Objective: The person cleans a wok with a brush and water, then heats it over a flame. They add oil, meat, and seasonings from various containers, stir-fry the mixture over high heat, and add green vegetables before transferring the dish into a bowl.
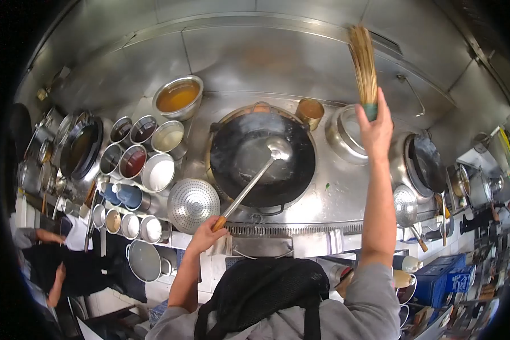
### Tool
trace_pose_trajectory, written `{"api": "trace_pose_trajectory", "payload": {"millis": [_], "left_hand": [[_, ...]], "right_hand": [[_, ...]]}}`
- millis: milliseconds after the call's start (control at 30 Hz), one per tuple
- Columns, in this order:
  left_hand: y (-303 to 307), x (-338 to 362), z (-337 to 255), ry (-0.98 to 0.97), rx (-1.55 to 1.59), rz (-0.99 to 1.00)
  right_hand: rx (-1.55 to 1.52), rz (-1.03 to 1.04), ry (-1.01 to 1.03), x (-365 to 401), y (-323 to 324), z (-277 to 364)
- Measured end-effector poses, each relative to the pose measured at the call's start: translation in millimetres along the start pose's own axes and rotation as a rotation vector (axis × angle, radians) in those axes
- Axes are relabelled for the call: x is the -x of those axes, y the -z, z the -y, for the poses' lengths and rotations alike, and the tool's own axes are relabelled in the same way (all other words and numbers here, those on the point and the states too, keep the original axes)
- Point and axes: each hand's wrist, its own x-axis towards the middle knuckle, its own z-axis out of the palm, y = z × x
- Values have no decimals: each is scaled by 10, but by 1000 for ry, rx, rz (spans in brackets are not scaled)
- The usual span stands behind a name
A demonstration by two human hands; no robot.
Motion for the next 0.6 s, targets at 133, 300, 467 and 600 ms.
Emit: {"api": "trace_pose_trajectory", "payload": {"millis": [133, 300, 467, 600], "left_hand": [[-37, 5, -147, 111, 516, 209], [-340, 98, -301, 251, 947, 570], [-748, 120, -510, 251, 1362, 846], [-1062, 134, -823, 252, 1362, 838]], "right_hand": [[666, 1105, 9, 352, 267, -473], [732, 914, 109, 324, 1294, -1107], [463, 320, 78, -70, 2542, -746], [29, -74, -134, 127, 2772, -1037]]}}
